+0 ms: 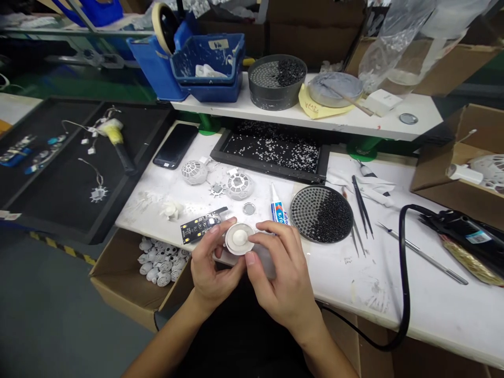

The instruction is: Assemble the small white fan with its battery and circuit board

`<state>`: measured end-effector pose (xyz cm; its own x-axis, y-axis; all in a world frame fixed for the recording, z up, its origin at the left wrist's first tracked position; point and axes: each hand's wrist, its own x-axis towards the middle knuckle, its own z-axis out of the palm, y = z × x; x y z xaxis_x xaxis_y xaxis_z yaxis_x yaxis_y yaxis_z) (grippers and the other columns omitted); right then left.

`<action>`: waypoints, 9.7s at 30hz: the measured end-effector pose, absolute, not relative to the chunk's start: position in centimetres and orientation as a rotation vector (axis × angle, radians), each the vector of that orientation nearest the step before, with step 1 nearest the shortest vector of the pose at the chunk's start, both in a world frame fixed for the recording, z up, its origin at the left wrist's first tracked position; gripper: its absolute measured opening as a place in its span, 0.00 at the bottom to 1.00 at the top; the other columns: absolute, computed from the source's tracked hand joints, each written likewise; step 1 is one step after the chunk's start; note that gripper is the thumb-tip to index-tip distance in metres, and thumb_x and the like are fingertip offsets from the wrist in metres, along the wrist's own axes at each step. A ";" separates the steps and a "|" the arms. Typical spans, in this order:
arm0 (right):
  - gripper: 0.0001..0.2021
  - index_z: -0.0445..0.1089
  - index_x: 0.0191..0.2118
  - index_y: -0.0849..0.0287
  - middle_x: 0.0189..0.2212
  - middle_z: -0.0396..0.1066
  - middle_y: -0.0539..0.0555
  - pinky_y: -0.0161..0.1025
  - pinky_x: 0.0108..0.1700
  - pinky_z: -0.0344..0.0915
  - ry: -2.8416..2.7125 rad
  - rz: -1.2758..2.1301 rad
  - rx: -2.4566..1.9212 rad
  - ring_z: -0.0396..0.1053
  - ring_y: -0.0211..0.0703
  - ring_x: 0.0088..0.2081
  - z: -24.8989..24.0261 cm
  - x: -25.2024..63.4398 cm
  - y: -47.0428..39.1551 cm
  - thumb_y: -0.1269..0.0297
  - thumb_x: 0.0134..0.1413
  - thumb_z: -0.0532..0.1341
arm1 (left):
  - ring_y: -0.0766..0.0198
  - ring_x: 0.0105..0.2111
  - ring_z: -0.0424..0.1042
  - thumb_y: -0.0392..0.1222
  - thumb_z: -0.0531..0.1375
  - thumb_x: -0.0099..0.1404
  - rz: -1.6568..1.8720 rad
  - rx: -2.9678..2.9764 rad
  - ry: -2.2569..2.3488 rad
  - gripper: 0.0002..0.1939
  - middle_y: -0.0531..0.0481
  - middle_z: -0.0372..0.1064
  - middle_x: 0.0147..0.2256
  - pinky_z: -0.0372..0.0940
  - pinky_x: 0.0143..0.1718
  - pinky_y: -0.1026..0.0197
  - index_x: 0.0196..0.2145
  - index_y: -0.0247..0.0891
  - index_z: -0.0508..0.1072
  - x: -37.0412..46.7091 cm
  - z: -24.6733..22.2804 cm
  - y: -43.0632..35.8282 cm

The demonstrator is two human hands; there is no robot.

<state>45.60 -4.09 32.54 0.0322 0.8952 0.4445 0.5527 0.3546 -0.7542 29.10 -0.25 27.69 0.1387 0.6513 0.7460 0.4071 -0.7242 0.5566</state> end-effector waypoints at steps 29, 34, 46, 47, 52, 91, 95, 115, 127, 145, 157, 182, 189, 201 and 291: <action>0.19 0.72 0.66 0.55 0.67 0.63 0.62 0.55 0.57 0.68 -1.782 0.301 -1.405 0.63 0.58 0.63 32.5 45.0 -3.6 0.68 0.74 0.58 | 0.48 0.52 0.84 0.36 0.75 0.63 1.589 2.237 1.066 0.47 0.29 0.80 0.54 0.82 0.48 0.50 0.72 0.33 0.56 29.2 28.1 -0.3; 0.15 0.75 0.60 0.56 0.66 0.63 0.62 0.55 0.56 0.68 -1.773 0.299 -1.390 0.63 0.58 0.62 32.6 45.0 -3.9 0.67 0.73 0.59 | 0.49 0.53 0.84 0.37 0.74 0.64 1.586 2.177 1.098 0.46 0.30 0.79 0.56 0.83 0.48 0.52 0.72 0.37 0.56 29.2 28.2 -0.4; 0.11 0.73 0.55 0.57 0.64 0.63 0.61 0.56 0.59 0.66 -1.854 0.385 -1.342 0.62 0.57 0.62 32.7 44.9 -3.6 0.70 0.72 0.59 | 0.50 0.52 0.84 0.35 0.74 0.63 1.590 2.195 1.079 0.47 0.32 0.79 0.57 0.83 0.47 0.52 0.72 0.37 0.56 29.1 28.1 -0.4; 0.14 0.73 0.58 0.55 0.66 0.61 0.61 0.57 0.60 0.65 -1.862 0.390 -1.346 0.61 0.58 0.64 32.8 44.9 -3.5 0.71 0.72 0.58 | 0.50 0.52 0.84 0.35 0.74 0.63 1.587 2.205 1.077 0.47 0.32 0.79 0.57 0.83 0.47 0.52 0.72 0.37 0.55 29.1 28.1 -0.3; 0.08 0.75 0.48 0.57 0.60 0.67 0.62 0.55 0.56 0.67 -1.699 0.306 -1.461 0.65 0.56 0.59 32.6 44.9 -3.7 0.70 0.72 0.58 | 0.50 0.53 0.83 0.30 0.75 0.61 1.605 2.223 1.057 0.49 0.32 0.79 0.57 0.83 0.47 0.54 0.72 0.38 0.55 29.1 28.0 -0.3; 0.28 0.63 0.66 0.54 0.57 0.73 0.58 0.54 0.61 0.65 -1.775 0.404 -1.430 0.70 0.55 0.58 32.5 44.9 -3.6 0.62 0.65 0.69 | 0.49 0.51 0.85 0.52 0.73 0.67 1.661 2.182 1.066 0.44 0.34 0.81 0.55 0.83 0.46 0.50 0.71 0.44 0.56 29.6 27.4 -0.3; 0.27 0.65 0.65 0.53 0.57 0.72 0.58 0.54 0.61 0.65 -1.775 0.401 -1.425 0.70 0.54 0.58 32.6 45.0 -3.7 0.65 0.64 0.69 | 0.49 0.51 0.85 0.52 0.73 0.67 1.638 2.237 1.073 0.43 0.36 0.81 0.55 0.83 0.45 0.49 0.71 0.45 0.58 29.6 27.4 -0.2; 0.25 0.66 0.64 0.53 0.56 0.72 0.55 0.52 0.61 0.65 -1.788 0.430 -1.462 0.69 0.51 0.56 32.8 45.0 -3.6 0.66 0.64 0.69 | 0.49 0.50 0.85 0.46 0.75 0.64 1.656 2.284 1.060 0.42 0.34 0.81 0.54 0.82 0.46 0.50 0.69 0.37 0.61 29.5 27.6 -0.1; 0.24 0.66 0.64 0.53 0.56 0.72 0.55 0.52 0.62 0.65 -1.792 0.436 -1.465 0.70 0.51 0.57 32.9 45.0 -3.5 0.66 0.65 0.68 | 0.49 0.49 0.85 0.46 0.74 0.65 1.652 2.288 1.078 0.40 0.34 0.81 0.53 0.82 0.46 0.50 0.68 0.37 0.62 29.5 27.6 -0.2; 0.25 0.66 0.64 0.52 0.57 0.72 0.55 0.52 0.62 0.64 -1.800 0.440 -1.471 0.70 0.52 0.58 32.6 45.1 -3.6 0.65 0.64 0.68 | 0.49 0.50 0.85 0.44 0.74 0.64 1.657 2.288 1.048 0.40 0.32 0.81 0.53 0.82 0.47 0.49 0.67 0.34 0.63 29.5 27.8 -0.1; 0.25 0.65 0.65 0.52 0.57 0.72 0.55 0.51 0.62 0.64 -1.802 0.442 -1.472 0.70 0.52 0.58 32.9 45.1 -3.6 0.65 0.65 0.68 | 0.49 0.50 0.85 0.48 0.74 0.65 1.640 2.283 1.078 0.41 0.35 0.81 0.54 0.82 0.46 0.50 0.68 0.38 0.62 29.5 27.5 -0.2; 0.25 0.65 0.65 0.51 0.57 0.72 0.56 0.53 0.60 0.65 -1.815 0.440 -1.464 0.70 0.54 0.58 32.8 45.1 -3.6 0.64 0.65 0.68 | 0.49 0.50 0.84 0.46 0.75 0.63 1.654 2.286 1.071 0.41 0.34 0.81 0.54 0.82 0.48 0.50 0.67 0.36 0.63 29.5 27.4 -0.2; 0.25 0.65 0.65 0.51 0.57 0.73 0.56 0.54 0.60 0.65 -1.815 0.432 -1.470 0.71 0.55 0.58 32.7 45.1 -3.5 0.64 0.65 0.68 | 0.49 0.49 0.85 0.48 0.74 0.65 1.650 2.279 1.104 0.39 0.35 0.82 0.53 0.82 0.46 0.50 0.67 0.38 0.62 29.6 27.3 -0.2; 0.25 0.65 0.64 0.51 0.57 0.72 0.56 0.52 0.60 0.64 -1.817 0.438 -1.469 0.70 0.54 0.58 32.6 45.2 -3.6 0.64 0.64 0.68 | 0.48 0.50 0.85 0.48 0.74 0.65 1.646 2.291 1.092 0.39 0.34 0.82 0.53 0.82 0.47 0.49 0.67 0.36 0.63 29.5 27.4 -0.2; 0.23 0.65 0.64 0.53 0.58 0.73 0.56 0.50 0.60 0.64 -1.831 0.452 -1.460 0.70 0.52 0.59 32.6 45.0 -3.7 0.65 0.66 0.65 | 0.55 0.48 0.83 0.44 0.67 0.72 1.589 2.403 1.095 0.11 0.37 0.79 0.57 0.78 0.43 0.57 0.50 0.42 0.77 29.1 27.8 -0.4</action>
